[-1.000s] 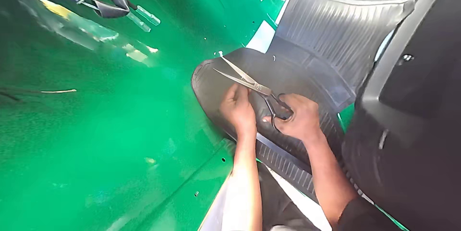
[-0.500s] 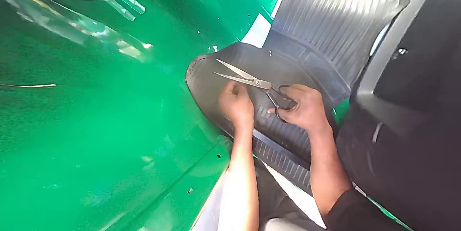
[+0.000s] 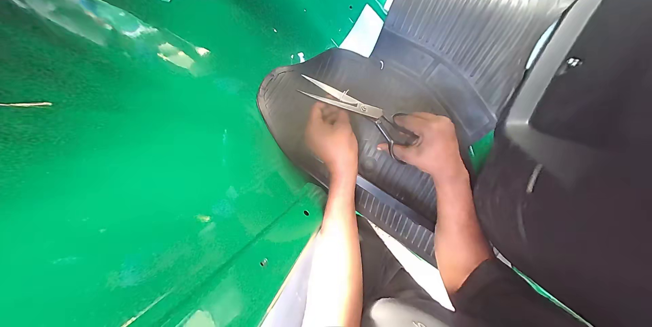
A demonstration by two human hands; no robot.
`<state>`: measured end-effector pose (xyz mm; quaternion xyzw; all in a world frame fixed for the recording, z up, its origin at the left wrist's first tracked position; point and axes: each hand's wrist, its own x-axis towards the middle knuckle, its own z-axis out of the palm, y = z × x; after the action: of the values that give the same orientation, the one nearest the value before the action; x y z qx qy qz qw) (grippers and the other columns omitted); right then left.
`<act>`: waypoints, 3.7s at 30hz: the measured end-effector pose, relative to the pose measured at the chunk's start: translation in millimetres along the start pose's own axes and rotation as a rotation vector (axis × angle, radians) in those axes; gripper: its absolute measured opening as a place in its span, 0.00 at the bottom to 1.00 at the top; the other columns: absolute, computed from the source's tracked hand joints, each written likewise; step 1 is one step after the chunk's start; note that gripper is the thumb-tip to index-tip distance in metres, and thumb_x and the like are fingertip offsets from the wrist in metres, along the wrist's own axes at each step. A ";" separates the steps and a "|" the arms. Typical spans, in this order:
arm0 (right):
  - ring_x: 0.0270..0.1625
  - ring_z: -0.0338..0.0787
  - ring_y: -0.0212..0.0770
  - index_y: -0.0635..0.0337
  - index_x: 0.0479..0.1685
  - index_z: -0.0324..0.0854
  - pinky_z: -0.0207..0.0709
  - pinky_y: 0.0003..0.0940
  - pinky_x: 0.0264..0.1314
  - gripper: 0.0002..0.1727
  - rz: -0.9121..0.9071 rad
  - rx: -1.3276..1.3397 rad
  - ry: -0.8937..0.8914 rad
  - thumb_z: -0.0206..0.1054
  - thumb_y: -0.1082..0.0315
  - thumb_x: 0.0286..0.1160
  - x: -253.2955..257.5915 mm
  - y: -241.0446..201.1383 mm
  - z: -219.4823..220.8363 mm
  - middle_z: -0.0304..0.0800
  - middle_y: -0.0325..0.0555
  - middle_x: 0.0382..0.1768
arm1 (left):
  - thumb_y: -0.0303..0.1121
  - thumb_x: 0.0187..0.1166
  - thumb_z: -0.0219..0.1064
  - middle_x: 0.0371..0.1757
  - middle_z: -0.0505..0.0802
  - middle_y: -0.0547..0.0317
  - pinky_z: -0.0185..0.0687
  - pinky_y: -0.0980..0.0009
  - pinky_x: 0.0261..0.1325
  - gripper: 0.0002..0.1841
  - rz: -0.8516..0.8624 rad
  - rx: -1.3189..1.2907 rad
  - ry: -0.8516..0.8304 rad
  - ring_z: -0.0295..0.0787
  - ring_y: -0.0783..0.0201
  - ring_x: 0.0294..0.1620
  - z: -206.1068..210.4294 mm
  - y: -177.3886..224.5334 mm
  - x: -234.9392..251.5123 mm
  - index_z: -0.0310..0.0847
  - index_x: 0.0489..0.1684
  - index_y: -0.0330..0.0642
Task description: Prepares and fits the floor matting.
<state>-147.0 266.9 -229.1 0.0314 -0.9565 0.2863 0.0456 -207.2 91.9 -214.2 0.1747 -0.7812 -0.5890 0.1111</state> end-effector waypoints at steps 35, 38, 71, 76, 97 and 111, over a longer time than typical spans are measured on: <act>0.36 0.92 0.47 0.60 0.46 0.92 0.85 0.50 0.37 0.16 0.018 0.014 0.047 0.78 0.69 0.54 -1.0 -2.5 8.1 0.92 0.46 0.35 | 0.35 0.86 0.64 0.36 0.93 0.64 0.87 0.69 0.35 0.09 0.176 0.073 -0.077 0.89 0.70 0.33 -7.3 -1.5 -10.3 0.93 0.44 0.48; 0.35 0.92 0.47 0.60 0.45 0.92 0.85 0.51 0.36 0.16 0.004 0.013 0.065 0.77 0.71 0.52 -1.0 -3.9 7.1 0.93 0.46 0.34 | 0.33 0.84 0.65 0.36 0.92 0.62 0.85 0.71 0.41 0.09 0.173 0.079 -0.075 0.88 0.71 0.36 -6.4 0.0 -8.1 0.93 0.42 0.45; 0.34 0.89 0.55 0.53 0.40 0.88 0.79 0.63 0.33 0.20 0.688 -0.031 -0.125 0.82 0.48 0.63 14.2 -19.2 4.8 0.89 0.49 0.29 | 0.39 0.91 0.60 0.44 0.94 0.57 0.93 0.64 0.44 0.13 0.007 -0.169 -0.136 0.94 0.62 0.39 -6.6 -2.3 -8.3 0.88 0.57 0.43; 0.31 0.89 0.51 0.52 0.36 0.89 0.80 0.59 0.32 0.15 0.601 -0.030 -0.118 0.83 0.53 0.60 11.5 -15.3 2.6 0.89 0.46 0.26 | 0.36 0.91 0.58 0.44 0.93 0.53 0.94 0.63 0.40 0.13 -0.044 -0.306 -0.183 0.94 0.59 0.36 -7.0 -0.2 -9.9 0.85 0.57 0.40; 0.45 0.89 0.37 0.66 0.59 0.85 0.87 0.32 0.46 0.20 0.033 1.103 0.330 0.71 0.59 0.78 5.4 -18.2 -0.9 0.90 0.48 0.51 | 0.27 0.84 0.60 0.30 0.92 0.52 0.87 0.72 0.20 0.10 -0.142 -0.580 -0.708 0.87 0.66 0.20 -8.9 -3.0 -18.1 0.88 0.46 0.33; 0.40 0.88 0.35 0.59 0.51 0.84 0.86 0.31 0.43 0.10 0.258 1.086 0.456 0.62 0.64 0.87 5.2 -18.9 -2.2 0.89 0.43 0.41 | 0.24 0.81 0.66 0.31 0.93 0.50 0.92 0.67 0.25 0.06 -0.009 -0.430 -0.827 0.90 0.62 0.22 -4.9 -8.7 -18.8 0.88 0.45 0.32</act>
<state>-150.4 252.1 -216.4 -0.1281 -0.6356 0.7367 0.1918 -187.0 93.0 -220.6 -0.0982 -0.6191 -0.7584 -0.1786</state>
